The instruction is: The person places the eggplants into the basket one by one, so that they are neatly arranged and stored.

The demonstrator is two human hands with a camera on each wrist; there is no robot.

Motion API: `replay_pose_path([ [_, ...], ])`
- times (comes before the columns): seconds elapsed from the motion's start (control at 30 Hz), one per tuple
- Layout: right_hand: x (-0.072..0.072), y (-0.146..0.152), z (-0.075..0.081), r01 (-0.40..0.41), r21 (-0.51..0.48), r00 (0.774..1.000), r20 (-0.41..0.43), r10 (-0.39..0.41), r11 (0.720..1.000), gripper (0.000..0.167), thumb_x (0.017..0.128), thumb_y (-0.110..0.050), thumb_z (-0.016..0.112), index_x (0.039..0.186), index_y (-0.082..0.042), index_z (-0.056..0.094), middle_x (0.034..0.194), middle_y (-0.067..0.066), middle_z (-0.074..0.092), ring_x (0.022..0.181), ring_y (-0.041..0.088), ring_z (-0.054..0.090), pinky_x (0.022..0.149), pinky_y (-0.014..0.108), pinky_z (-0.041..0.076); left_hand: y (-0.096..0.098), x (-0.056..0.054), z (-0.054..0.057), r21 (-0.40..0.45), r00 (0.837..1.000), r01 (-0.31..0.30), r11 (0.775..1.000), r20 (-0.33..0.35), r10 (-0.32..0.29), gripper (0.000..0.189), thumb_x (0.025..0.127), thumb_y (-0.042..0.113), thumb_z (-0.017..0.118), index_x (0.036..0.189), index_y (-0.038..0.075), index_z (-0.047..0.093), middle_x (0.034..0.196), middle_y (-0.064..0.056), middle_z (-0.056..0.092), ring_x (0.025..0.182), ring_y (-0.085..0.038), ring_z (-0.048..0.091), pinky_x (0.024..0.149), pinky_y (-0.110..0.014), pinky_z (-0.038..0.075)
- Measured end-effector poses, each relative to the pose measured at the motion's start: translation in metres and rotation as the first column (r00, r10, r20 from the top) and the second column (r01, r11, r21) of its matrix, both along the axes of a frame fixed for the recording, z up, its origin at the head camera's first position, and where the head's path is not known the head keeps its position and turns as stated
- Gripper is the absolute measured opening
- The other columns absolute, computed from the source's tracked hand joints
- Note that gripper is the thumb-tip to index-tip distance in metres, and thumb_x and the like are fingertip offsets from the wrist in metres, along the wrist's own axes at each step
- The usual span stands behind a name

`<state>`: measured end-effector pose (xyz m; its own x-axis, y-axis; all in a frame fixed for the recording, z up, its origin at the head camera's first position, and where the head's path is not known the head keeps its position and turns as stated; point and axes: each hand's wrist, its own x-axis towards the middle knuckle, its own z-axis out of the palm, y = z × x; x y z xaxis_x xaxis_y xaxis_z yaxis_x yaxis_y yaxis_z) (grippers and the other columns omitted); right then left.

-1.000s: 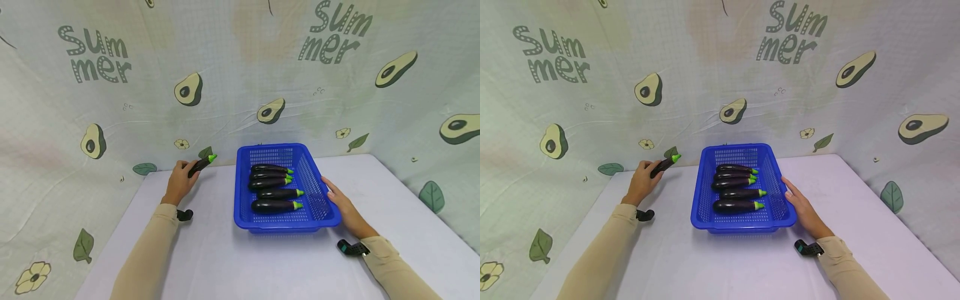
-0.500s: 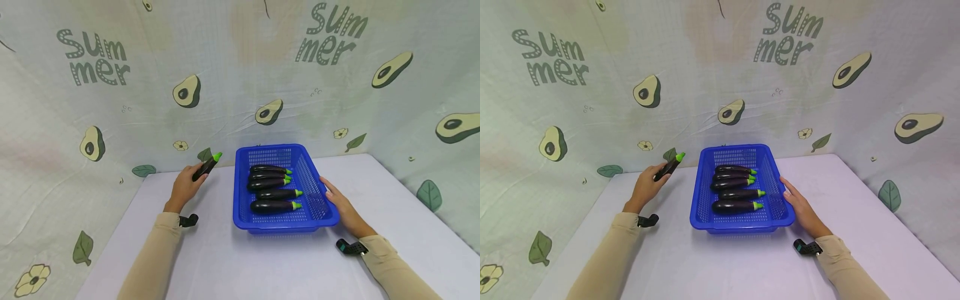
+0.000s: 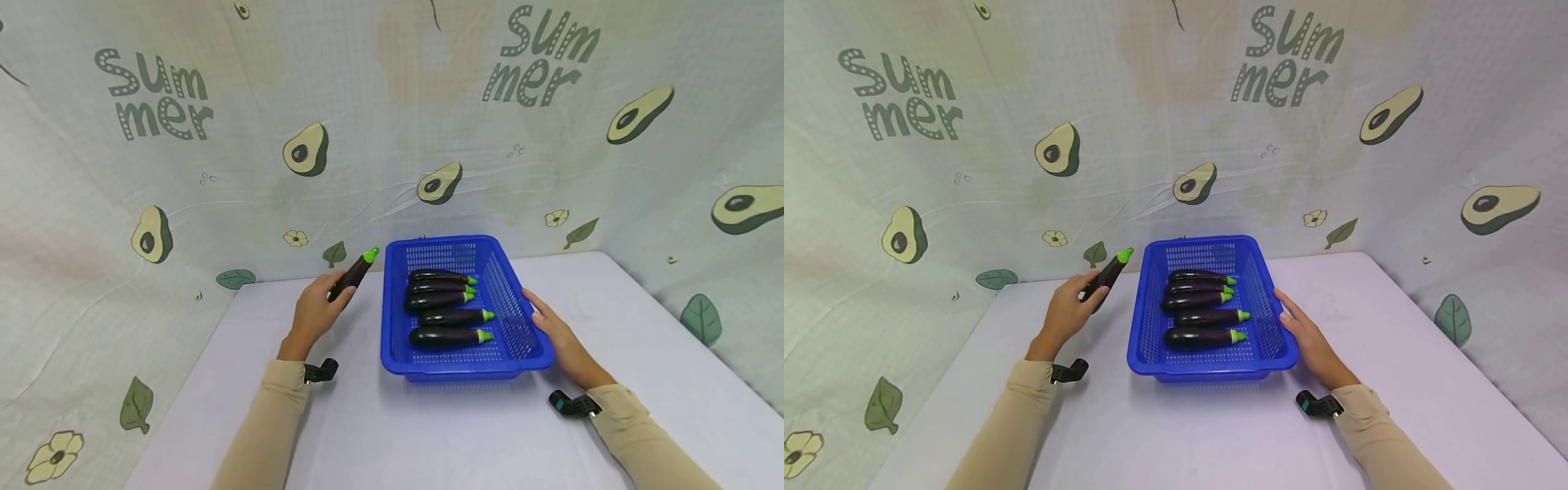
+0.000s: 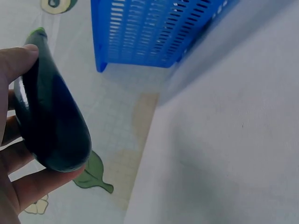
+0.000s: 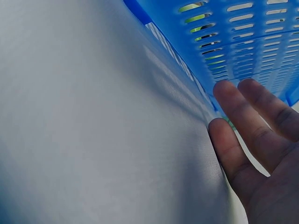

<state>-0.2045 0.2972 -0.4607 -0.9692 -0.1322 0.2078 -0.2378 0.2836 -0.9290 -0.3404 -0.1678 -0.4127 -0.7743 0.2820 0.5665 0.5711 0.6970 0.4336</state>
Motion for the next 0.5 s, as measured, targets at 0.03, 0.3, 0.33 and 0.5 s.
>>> replay_pose_path([
  [0.03, 0.0, 0.0, 0.0, -0.001, -0.001, 1.0, -0.001, 0.001, 1.0, 0.057, 0.109, -0.038, 0.031, 0.163, -0.025, 0.016, 0.167, 0.013, 0.007, 0.149, 0.044, 0.006, 0.111, 0.07, 0.006, 0.001, 0.002, 0.001, 0.004, 1.0, 0.007, 1.0, -0.004, -0.007, 0.05, 0.096, 0.042, 0.067, 0.134, 0.009, 0.064, 0.116, -0.011, 0.068, 0.092, -0.025, 0.063, 0.075, -0.045, 0.052],
  [0.3, -0.001, 0.0, 0.0, 0.01, 0.02, 1.0, -0.01, -0.01, 1.0, 0.057, 0.109, -0.038, 0.031, 0.162, -0.026, 0.016, 0.167, 0.013, 0.008, 0.149, 0.045, 0.006, 0.11, 0.072, 0.007, 0.013, 0.013, 0.007, 0.012, 1.0, 0.02, 1.0, 0.01, -0.02, 0.051, 0.096, 0.045, 0.066, 0.134, 0.01, 0.064, 0.119, -0.01, 0.068, 0.103, -0.026, 0.065, 0.081, -0.046, 0.054],
  [0.33, -0.001, 0.0, 0.0, 0.011, 0.022, 1.0, -0.012, -0.011, 1.0, 0.057, 0.109, -0.038, 0.031, 0.162, -0.026, 0.016, 0.167, 0.013, 0.008, 0.149, 0.045, 0.006, 0.11, 0.072, 0.007, 0.015, 0.015, 0.008, 0.011, 1.0, 0.024, 1.0, 0.012, -0.024, 0.051, 0.097, 0.045, 0.066, 0.134, 0.01, 0.064, 0.119, -0.01, 0.068, 0.103, -0.026, 0.065, 0.081, -0.046, 0.054],
  [0.5, -0.001, 0.0, 0.0, 0.009, 0.027, 1.0, -0.006, -0.009, 1.0, 0.057, 0.109, -0.039, 0.031, 0.163, -0.026, 0.015, 0.167, 0.013, 0.008, 0.149, 0.046, 0.007, 0.11, 0.073, 0.008, 0.022, 0.022, 0.014, 0.008, 0.999, 0.052, 0.999, -0.01, -0.052, 0.051, 0.096, 0.044, 0.067, 0.134, 0.01, 0.065, 0.119, -0.01, 0.068, 0.103, -0.025, 0.065, 0.079, -0.045, 0.055],
])
